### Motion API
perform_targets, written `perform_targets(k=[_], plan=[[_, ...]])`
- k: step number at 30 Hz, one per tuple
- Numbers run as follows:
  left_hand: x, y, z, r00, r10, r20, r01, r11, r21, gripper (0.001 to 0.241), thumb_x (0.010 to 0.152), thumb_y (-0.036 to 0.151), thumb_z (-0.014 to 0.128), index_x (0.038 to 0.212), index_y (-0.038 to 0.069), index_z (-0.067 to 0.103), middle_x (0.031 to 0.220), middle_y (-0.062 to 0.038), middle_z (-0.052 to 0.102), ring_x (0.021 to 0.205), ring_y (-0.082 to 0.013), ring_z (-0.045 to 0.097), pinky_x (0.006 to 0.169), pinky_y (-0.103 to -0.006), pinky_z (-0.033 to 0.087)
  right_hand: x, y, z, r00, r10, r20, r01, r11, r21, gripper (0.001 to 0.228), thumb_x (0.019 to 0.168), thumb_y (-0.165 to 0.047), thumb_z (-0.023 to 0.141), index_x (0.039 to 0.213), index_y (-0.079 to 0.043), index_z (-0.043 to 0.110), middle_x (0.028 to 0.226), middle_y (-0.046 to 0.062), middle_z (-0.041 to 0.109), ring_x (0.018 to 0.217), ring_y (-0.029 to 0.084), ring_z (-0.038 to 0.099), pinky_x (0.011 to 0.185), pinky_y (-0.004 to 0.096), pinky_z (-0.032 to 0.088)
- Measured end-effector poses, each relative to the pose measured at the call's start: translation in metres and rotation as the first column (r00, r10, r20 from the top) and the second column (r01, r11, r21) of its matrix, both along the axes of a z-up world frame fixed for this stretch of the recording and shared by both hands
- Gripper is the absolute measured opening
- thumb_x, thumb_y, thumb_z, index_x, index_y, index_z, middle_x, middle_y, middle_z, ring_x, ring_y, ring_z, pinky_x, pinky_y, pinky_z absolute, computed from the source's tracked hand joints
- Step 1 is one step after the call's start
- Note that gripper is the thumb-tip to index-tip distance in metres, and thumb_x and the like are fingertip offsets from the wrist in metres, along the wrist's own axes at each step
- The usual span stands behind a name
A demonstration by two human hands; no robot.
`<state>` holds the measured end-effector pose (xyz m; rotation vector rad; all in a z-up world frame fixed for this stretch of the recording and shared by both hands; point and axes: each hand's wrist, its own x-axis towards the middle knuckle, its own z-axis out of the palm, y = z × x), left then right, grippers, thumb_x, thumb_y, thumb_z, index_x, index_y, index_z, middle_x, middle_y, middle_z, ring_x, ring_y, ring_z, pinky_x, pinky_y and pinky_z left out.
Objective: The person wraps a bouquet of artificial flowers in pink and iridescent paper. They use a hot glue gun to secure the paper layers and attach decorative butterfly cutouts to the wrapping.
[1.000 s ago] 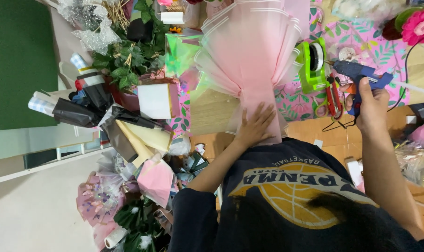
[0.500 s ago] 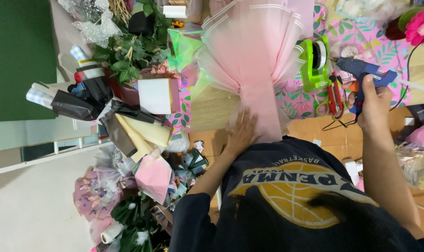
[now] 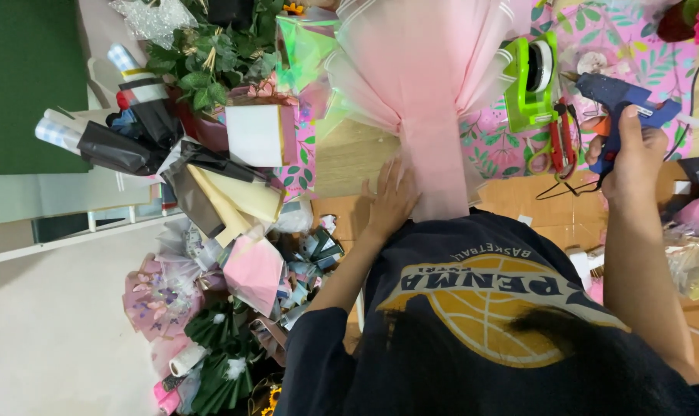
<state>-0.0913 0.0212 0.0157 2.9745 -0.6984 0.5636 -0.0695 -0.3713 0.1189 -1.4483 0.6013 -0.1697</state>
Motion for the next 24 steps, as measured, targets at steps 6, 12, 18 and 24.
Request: perform_targets(k=[6, 12, 18, 24], plan=[[0.084, -0.045, -0.008, 0.969, -0.007, -0.245, -0.02, 0.994, -0.108, 0.057, 0.109, 0.033, 0.044, 0.162, 0.015, 0.033, 0.171, -0.003, 0.03, 0.159, -0.0205, 0.029, 0.128, -0.0466, 0.026, 0.002, 0.01, 0.015, 0.999, 0.037, -0.016, -0.036, 0.999, 0.022, 0.052, 0.117, -0.049, 0.057, 0.094, -0.003, 0.065, 0.081, 0.008, 0.066, 0.05, 0.012, 0.049, 0.037, 0.027, 0.038], [0.103, -0.084, 0.016, 0.914, 0.033, -0.404, 0.118, 0.932, 0.343, 0.111, 0.108, 0.095, 0.042, 0.167, 0.007, 0.006, 0.173, -0.015, 0.001, 0.161, -0.0299, 0.002, 0.131, -0.0553, 0.008, 0.0, 0.007, 0.013, 0.998, -0.019, -0.068, 0.022, 0.999, 0.044, 0.051, 0.116, -0.051, 0.058, 0.095, -0.004, 0.061, 0.065, 0.01, 0.054, 0.045, 0.017, 0.047, 0.028, 0.031, 0.036], [0.104, -0.076, -0.019, 0.97, -0.049, -0.237, 0.084, 0.986, 0.141, 0.11, 0.097, 0.088, 0.049, 0.164, 0.007, 0.018, 0.172, -0.017, 0.014, 0.162, -0.0295, 0.016, 0.133, -0.0525, 0.019, -0.004, -0.011, 0.01, 0.998, -0.046, 0.033, 0.045, 0.998, 0.042, 0.033, 0.115, -0.035, 0.061, 0.102, -0.005, 0.062, 0.103, 0.009, 0.075, 0.05, 0.012, 0.05, 0.048, 0.025, 0.044], [0.092, -0.057, -0.037, 0.958, 0.085, -0.275, -0.11, 0.991, -0.079, 0.103, 0.097, 0.075, 0.036, 0.165, 0.001, 0.011, 0.172, -0.024, 0.011, 0.161, -0.0388, 0.015, 0.128, -0.0555, 0.021, 0.005, -0.055, -0.018, 0.929, -0.337, -0.154, 0.357, 0.924, 0.134, 0.024, 0.094, -0.007, 0.08, 0.099, -0.011, 0.057, 0.086, 0.002, 0.064, 0.063, 0.008, 0.055, 0.051, 0.022, 0.044]])
